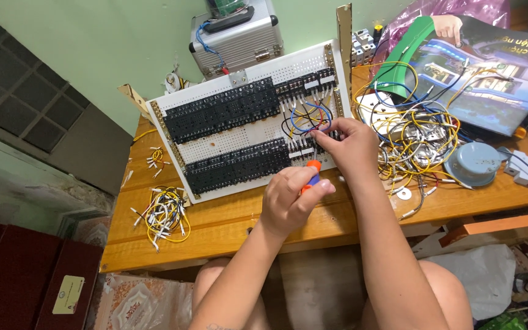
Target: The person sits on the floor and uses a screwdriver to connect and secure wires to a white electronics board. They manipulate various colored wires, inserting them into the board's terminals and tightening them with the tool.
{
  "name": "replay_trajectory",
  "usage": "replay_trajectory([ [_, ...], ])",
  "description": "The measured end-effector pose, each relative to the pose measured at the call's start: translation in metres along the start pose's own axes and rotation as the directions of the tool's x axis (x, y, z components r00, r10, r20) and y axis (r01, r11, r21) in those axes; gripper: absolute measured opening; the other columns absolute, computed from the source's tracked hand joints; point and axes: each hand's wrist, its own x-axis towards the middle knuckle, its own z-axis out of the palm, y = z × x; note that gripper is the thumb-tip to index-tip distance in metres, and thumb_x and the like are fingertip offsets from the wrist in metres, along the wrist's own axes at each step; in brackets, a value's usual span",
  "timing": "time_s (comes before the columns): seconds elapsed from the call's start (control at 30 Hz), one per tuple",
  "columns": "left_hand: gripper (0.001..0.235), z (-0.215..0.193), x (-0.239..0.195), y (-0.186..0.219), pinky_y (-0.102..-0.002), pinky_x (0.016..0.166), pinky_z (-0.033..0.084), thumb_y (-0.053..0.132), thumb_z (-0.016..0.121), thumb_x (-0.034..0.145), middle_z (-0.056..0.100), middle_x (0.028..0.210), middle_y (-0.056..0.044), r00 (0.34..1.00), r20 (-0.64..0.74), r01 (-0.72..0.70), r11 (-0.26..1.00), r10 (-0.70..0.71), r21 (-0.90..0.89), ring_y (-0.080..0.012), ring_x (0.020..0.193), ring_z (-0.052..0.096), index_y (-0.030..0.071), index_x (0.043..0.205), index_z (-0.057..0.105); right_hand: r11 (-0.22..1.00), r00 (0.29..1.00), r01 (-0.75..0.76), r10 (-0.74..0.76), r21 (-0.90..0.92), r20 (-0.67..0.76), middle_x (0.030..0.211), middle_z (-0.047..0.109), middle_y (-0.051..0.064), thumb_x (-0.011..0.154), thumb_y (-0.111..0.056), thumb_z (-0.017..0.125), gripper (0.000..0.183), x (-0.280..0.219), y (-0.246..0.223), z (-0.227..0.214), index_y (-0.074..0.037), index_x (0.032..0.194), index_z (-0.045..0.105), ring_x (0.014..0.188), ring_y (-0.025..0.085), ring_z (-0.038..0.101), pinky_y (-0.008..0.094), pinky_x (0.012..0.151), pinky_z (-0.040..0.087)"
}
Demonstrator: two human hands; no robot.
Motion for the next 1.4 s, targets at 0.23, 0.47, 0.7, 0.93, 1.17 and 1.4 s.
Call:
replay_trajectory([
  [0.23, 0.024, -0.003, -0.002, 0.000, -0.039, 0.075, 0.062, 0.018, 0.065, 0.100, 0.068, 0.109, -0.011, 0.998, 0.065, -0.011, 1.000, 0.010, 0.018, -0.0261, 0.085, 0.071, 0.024, 0.123, 0.065, 0.999, 1.000, -0.002, 0.002, 0.034, 0.002, 0.076, 0.066, 0.001, 0.080, -0.027, 0.086, 0.012, 0.000, 0.002, 0.001, -0.019, 0.087, 0.081, 0.071, 0.011, 0.055, 0.028, 0.068, 0.051],
  [0.47, 0.039, -0.006, -0.005, -0.006, -0.039, 0.076, 0.062, 0.017, 0.080, 0.088, 0.069, 0.107, -0.012, 0.999, 0.051, -0.001, 0.999, -0.001, 0.039, -0.0253, 0.085, 0.071, 0.020, 0.124, 0.065, 0.998, 0.999, -0.038, 0.037, 0.043, 0.018, 0.082, 0.070, 0.003, 0.079, -0.031, 0.086, 0.014, 0.003, 0.004, -0.001, -0.022, 0.088, 0.080, 0.075, 0.014, 0.061, 0.030, 0.072, 0.053],
  [0.7, 0.043, -0.005, -0.007, -0.004, -0.038, 0.077, 0.062, 0.015, 0.082, 0.086, 0.069, 0.107, -0.014, 0.997, 0.075, -0.013, 0.999, 0.010, 0.046, -0.0242, 0.086, 0.071, 0.021, 0.125, 0.065, 0.997, 0.997, -0.074, 0.073, 0.032, 0.037, 0.083, 0.071, 0.000, 0.079, -0.034, 0.086, 0.014, 0.002, -0.001, -0.005, -0.024, 0.087, 0.081, 0.076, 0.013, 0.063, 0.029, 0.073, 0.054],
  [0.93, 0.029, -0.003, 0.009, 0.003, -0.038, 0.074, 0.061, 0.021, 0.070, 0.097, 0.066, 0.103, -0.010, 0.996, 0.084, -0.015, 0.997, 0.008, 0.079, -0.0243, 0.081, 0.069, 0.025, 0.126, 0.065, 0.997, 0.997, -0.072, 0.072, 0.022, 0.024, 0.084, 0.072, -0.001, 0.078, -0.035, 0.087, 0.016, 0.003, 0.002, -0.003, -0.024, 0.088, 0.081, 0.076, 0.013, 0.063, 0.028, 0.072, 0.054],
  [1.17, 0.029, 0.008, 0.038, 0.006, -0.044, 0.078, 0.059, 0.032, 0.069, 0.099, 0.057, 0.105, -0.010, 0.999, 0.051, -0.011, 0.991, 0.004, 0.135, -0.0314, 0.089, 0.063, 0.027, 0.128, 0.072, 0.999, 1.000, -0.008, 0.009, -0.053, 0.024, 0.086, 0.074, 0.005, 0.079, -0.040, 0.087, 0.021, 0.007, 0.012, 0.001, -0.023, 0.092, 0.082, 0.084, 0.026, 0.071, 0.036, 0.072, 0.058],
  [1.4, 0.028, 0.013, 0.014, -0.006, -0.047, 0.095, 0.063, 0.017, 0.066, 0.098, 0.072, 0.118, -0.017, 0.999, -0.035, -0.011, 0.982, 0.005, -0.186, -0.0341, 0.102, 0.073, 0.019, 0.125, 0.071, 0.989, 0.988, -0.149, 0.149, -0.001, 0.038, 0.085, 0.073, 0.000, 0.077, -0.038, 0.088, 0.020, 0.004, 0.010, 0.003, -0.025, 0.092, 0.082, 0.082, 0.016, 0.066, 0.032, 0.074, 0.057],
])
